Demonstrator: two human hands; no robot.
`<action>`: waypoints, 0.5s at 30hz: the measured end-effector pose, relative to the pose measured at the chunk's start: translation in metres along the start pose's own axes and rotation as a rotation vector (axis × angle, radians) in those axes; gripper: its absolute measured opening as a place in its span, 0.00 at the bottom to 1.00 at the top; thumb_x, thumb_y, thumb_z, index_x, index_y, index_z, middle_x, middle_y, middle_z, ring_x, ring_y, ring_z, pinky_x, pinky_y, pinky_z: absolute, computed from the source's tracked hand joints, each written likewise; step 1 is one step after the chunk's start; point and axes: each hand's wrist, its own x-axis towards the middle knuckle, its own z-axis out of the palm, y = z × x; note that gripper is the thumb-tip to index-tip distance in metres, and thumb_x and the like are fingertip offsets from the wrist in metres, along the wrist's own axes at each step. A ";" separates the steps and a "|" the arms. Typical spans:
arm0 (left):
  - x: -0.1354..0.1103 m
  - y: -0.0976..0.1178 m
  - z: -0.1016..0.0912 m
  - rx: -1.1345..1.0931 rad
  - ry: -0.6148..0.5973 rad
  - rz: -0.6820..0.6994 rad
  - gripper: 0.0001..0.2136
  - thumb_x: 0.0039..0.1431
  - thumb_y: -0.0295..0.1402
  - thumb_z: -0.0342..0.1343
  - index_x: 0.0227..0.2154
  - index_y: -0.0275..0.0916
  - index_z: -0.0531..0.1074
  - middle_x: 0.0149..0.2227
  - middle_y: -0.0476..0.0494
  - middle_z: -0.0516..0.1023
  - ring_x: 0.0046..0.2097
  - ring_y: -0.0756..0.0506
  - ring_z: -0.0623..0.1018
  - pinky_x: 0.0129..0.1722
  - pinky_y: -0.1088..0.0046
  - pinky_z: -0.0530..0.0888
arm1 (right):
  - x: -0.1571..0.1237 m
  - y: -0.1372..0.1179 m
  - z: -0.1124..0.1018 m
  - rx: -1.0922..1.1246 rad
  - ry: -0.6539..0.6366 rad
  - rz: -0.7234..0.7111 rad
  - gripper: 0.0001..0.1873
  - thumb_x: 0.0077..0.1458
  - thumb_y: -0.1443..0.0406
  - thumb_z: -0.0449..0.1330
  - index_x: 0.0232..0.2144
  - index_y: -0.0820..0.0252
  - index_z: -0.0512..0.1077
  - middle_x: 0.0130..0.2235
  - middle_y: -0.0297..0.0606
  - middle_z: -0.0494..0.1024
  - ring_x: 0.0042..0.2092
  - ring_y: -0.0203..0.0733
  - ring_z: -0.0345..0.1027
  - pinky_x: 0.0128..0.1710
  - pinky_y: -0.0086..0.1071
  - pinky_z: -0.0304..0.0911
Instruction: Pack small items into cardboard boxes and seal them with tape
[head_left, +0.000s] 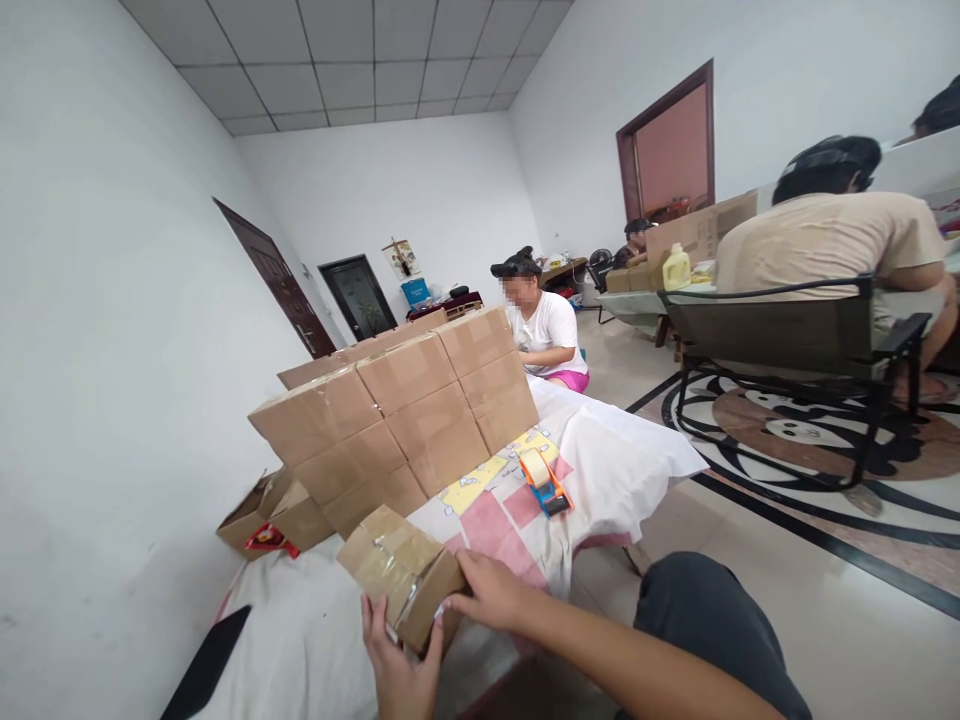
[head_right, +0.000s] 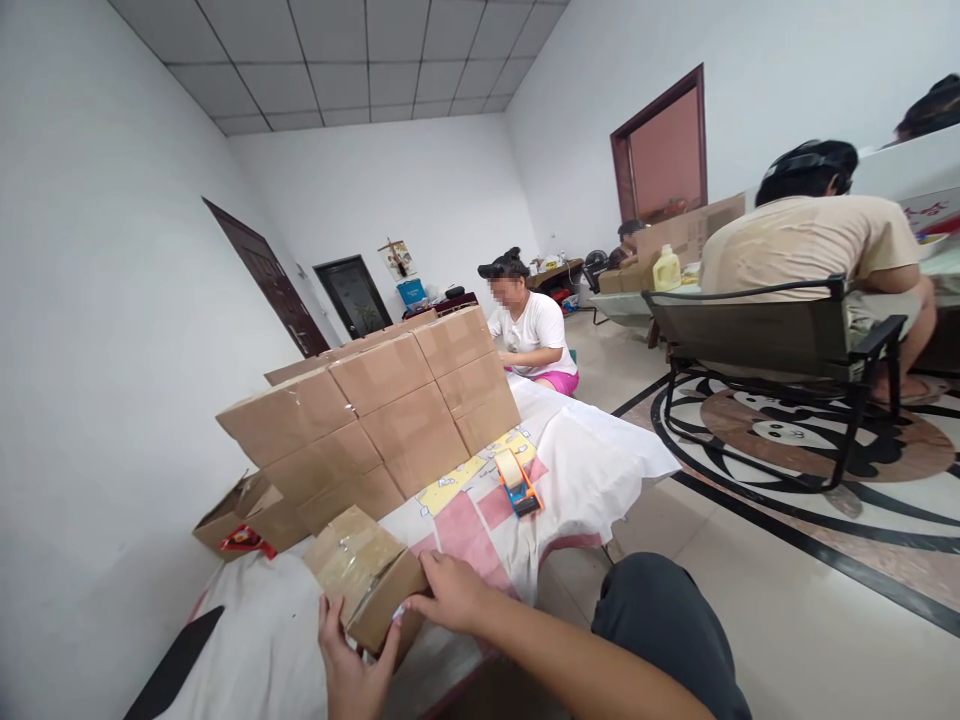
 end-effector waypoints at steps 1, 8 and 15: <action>0.000 0.000 -0.001 0.003 -0.016 0.028 0.40 0.52 0.45 0.63 0.65 0.38 0.54 0.69 0.22 0.53 0.70 0.28 0.56 0.65 0.42 0.63 | 0.000 -0.001 -0.001 0.001 -0.001 0.000 0.24 0.57 0.50 0.63 0.47 0.61 0.66 0.48 0.49 0.78 0.49 0.56 0.73 0.43 0.38 0.65; -0.001 0.001 -0.002 0.004 -0.024 0.056 0.40 0.54 0.44 0.63 0.66 0.39 0.52 0.69 0.22 0.52 0.71 0.27 0.54 0.64 0.40 0.63 | -0.001 -0.003 -0.003 -0.005 0.006 -0.009 0.23 0.57 0.51 0.63 0.45 0.60 0.66 0.47 0.47 0.78 0.47 0.53 0.73 0.41 0.37 0.64; -0.001 0.003 -0.001 -0.007 -0.029 0.022 0.40 0.54 0.45 0.62 0.66 0.39 0.52 0.70 0.22 0.50 0.71 0.28 0.54 0.65 0.41 0.62 | 0.000 0.000 0.000 -0.009 0.013 -0.009 0.22 0.57 0.51 0.64 0.44 0.59 0.66 0.47 0.47 0.77 0.47 0.52 0.73 0.41 0.36 0.64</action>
